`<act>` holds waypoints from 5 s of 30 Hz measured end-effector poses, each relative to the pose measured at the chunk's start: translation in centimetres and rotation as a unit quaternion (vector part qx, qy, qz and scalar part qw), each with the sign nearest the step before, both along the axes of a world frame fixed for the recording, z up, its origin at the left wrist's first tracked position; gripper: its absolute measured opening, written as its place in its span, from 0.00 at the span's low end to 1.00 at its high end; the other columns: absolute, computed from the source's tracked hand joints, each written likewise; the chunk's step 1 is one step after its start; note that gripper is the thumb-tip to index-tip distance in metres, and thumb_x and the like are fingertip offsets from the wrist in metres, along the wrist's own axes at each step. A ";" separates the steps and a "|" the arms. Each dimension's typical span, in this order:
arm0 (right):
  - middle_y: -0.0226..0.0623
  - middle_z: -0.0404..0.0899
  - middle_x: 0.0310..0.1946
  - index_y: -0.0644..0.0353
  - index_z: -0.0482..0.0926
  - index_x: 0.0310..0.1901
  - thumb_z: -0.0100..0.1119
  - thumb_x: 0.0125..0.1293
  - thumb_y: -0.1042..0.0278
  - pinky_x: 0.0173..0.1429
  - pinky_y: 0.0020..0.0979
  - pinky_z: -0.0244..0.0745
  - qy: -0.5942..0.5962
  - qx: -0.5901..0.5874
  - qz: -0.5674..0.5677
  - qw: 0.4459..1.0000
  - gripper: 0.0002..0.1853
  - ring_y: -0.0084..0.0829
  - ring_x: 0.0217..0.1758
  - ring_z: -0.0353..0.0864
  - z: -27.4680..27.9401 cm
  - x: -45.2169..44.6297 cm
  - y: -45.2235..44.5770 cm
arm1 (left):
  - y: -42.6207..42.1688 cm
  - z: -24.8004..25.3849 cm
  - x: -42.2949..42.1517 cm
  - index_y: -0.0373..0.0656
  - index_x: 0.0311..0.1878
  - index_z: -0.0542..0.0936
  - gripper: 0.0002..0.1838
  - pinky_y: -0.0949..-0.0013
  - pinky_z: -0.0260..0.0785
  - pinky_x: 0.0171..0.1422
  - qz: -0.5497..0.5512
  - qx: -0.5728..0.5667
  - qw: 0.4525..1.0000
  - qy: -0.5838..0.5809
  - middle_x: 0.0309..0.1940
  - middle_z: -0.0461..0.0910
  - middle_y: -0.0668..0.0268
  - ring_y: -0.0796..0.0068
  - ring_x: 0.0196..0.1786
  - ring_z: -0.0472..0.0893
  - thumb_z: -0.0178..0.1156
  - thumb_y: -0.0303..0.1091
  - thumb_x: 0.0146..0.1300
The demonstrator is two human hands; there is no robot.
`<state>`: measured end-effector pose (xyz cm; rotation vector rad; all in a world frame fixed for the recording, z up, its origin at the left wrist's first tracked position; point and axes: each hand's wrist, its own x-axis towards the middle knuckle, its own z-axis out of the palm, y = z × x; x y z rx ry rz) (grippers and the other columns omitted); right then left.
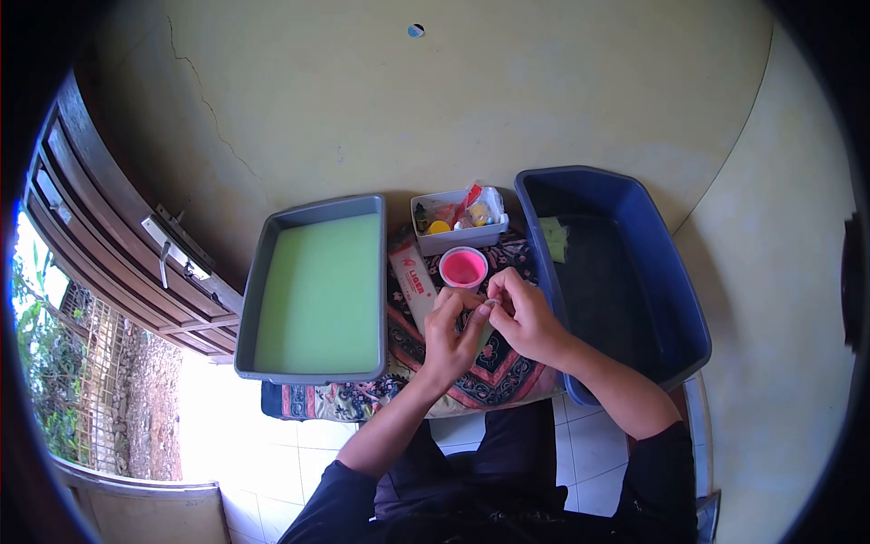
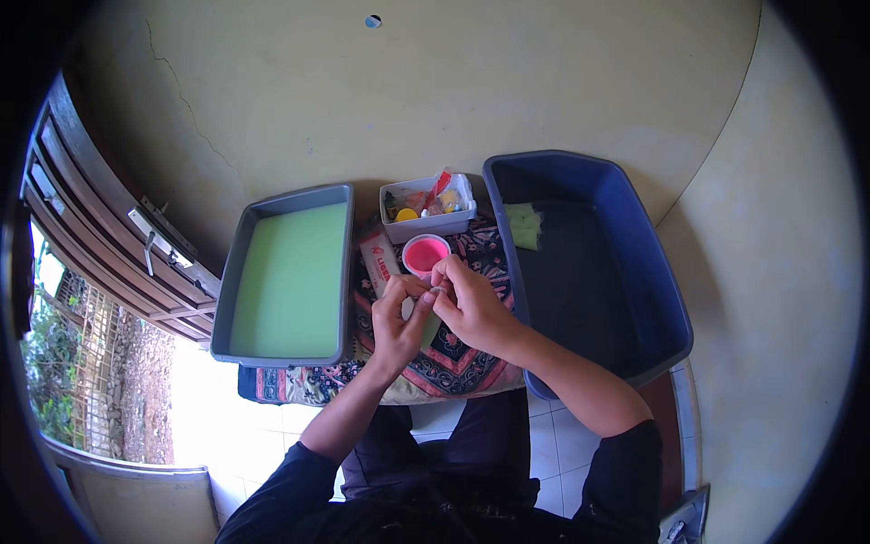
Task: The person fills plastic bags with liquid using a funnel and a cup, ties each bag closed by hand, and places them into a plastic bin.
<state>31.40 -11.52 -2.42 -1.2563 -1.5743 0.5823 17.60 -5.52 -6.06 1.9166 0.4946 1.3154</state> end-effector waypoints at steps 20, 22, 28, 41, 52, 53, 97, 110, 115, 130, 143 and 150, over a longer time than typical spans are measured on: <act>0.39 0.82 0.33 0.68 0.78 0.45 0.54 0.64 0.80 0.36 0.26 0.79 0.026 -0.006 0.028 0.999 0.08 0.24 0.29 0.83 0.0 1.3 0.5 | 0.6 -0.8 -0.5 0.36 0.39 0.74 0.06 0.78 0.67 0.44 -0.110 -0.266 0.954 -0.089 0.34 0.78 0.68 0.84 0.39 0.75 0.59 0.29 0.66; 0.39 0.81 0.32 0.68 0.77 0.41 0.54 0.64 0.79 0.35 0.26 0.79 0.006 0.022 0.015 1.000 0.06 0.24 0.29 0.83 0.0 1.2 0.7 | 0.6 -0.9 -0.4 0.36 0.41 0.74 0.06 0.78 0.67 0.45 -0.122 -0.285 0.947 -0.089 0.34 0.78 0.68 0.83 0.40 0.75 0.59 0.28 0.66; 0.32 0.77 0.27 0.67 0.72 0.35 0.53 0.66 0.78 0.32 0.22 0.77 -0.023 0.016 -0.005 1.000 0.03 0.21 0.27 0.81 -0.4 1.7 0.7 | 1.1 -0.4 -0.7 0.36 0.48 0.72 0.12 0.77 0.67 0.49 -0.190 -0.288 0.935 -0.075 0.35 0.76 0.70 0.82 0.41 0.75 0.61 0.24 0.63; 0.32 0.76 0.21 0.64 0.71 0.33 0.51 0.68 0.74 0.18 0.19 0.68 0.182 -0.155 0.061 0.969 0.05 0.17 0.18 0.75 0.5 1.5 0.1 | 0.4 0.0 -0.4 0.33 0.44 0.73 0.11 0.77 0.71 0.39 -0.076 -0.109 0.990 0.035 0.32 0.82 0.61 0.81 0.33 0.80 0.62 0.24 0.61; 0.33 0.75 0.22 0.64 0.71 0.35 0.51 0.69 0.72 0.19 0.22 0.71 0.298 -0.126 0.076 0.943 0.06 0.21 0.19 0.76 0.9 2.1 0.1 | 0.6 -0.2 -0.1 0.37 0.41 0.69 0.04 0.76 0.70 0.33 -0.185 -0.216 0.956 -0.074 0.26 0.78 0.65 0.81 0.30 0.79 0.54 0.24 0.66; 0.32 0.75 0.23 0.65 0.72 0.37 0.51 0.69 0.70 0.20 0.23 0.73 0.278 -0.110 0.073 0.951 0.06 0.22 0.20 0.76 1.0 2.3 0.3 | 0.7 0.3 -0.2 0.37 0.42 0.69 0.05 0.76 0.70 0.35 -0.201 -0.241 0.946 -0.078 0.27 0.78 0.65 0.81 0.31 0.79 0.54 0.24 0.67; 0.31 0.80 0.20 0.66 0.80 0.29 0.63 0.62 0.74 0.21 0.18 0.67 0.057 -0.076 -0.032 0.995 0.06 0.15 0.20 0.76 3.0 -0.3 -2.4 | -1.1 0.8 -1.7 0.33 0.40 0.77 0.07 0.75 0.73 0.39 -0.166 -0.219 0.960 -0.046 0.29 0.83 0.62 0.80 0.35 0.82 0.61 0.27 0.64; 0.31 0.79 0.19 0.66 0.78 0.27 0.64 0.61 0.74 0.19 0.17 0.65 0.108 -0.078 -0.051 0.990 0.07 0.15 0.18 0.76 3.0 -0.6 -2.8 | -2.1 0.4 -2.2 0.33 0.35 0.76 0.06 0.78 0.69 0.34 -0.181 -0.233 0.956 -0.011 0.23 0.81 0.65 0.84 0.29 0.78 0.61 0.27 0.65; 0.32 0.79 0.18 0.65 0.80 0.28 0.64 0.61 0.73 0.19 0.19 0.66 0.113 -0.064 -0.054 0.990 0.06 0.15 0.18 0.76 2.7 0.0 -2.9 | -1.8 1.2 -2.1 0.34 0.39 0.74 0.06 0.76 0.71 0.40 -0.200 -0.219 0.955 0.027 0.29 0.80 0.63 0.80 0.33 0.80 0.59 0.28 0.66; 0.40 0.78 0.40 0.66 0.65 0.59 0.67 0.61 0.69 0.48 0.26 0.77 0.173 -0.066 -0.073 0.980 0.28 0.26 0.45 0.80 0.8 1.7 -4.7 | -1.9 0.8 1.7 0.37 0.42 0.79 0.10 0.80 0.65 0.37 -0.140 -0.383 0.908 -0.093 0.32 0.79 0.72 0.88 0.34 0.73 0.56 0.34 0.70; 0.36 0.80 0.24 0.68 0.80 0.41 0.56 0.57 0.79 0.24 0.20 0.70 0.149 -0.104 -0.151 0.972 0.10 0.17 0.20 0.76 0.2 7.0 -7.2 | -3.4 -0.2 5.0 0.36 0.53 0.70 0.15 0.66 0.74 0.49 -0.277 -0.515 0.806 -0.098 0.43 0.79 0.58 0.68 0.43 0.82 0.48 0.38 0.72; 0.36 0.77 0.27 0.68 0.75 0.45 0.57 0.60 0.80 0.25 0.21 0.74 0.315 -0.130 -0.131 0.931 0.11 0.20 0.21 0.75 1.4 7.1 -8.1 | -2.9 -1.1 6.5 0.36 0.41 0.73 0.06 0.76 0.73 0.35 -0.219 -0.448 0.863 -0.082 0.34 0.80 0.60 0.74 0.34 0.82 0.57 0.28 0.67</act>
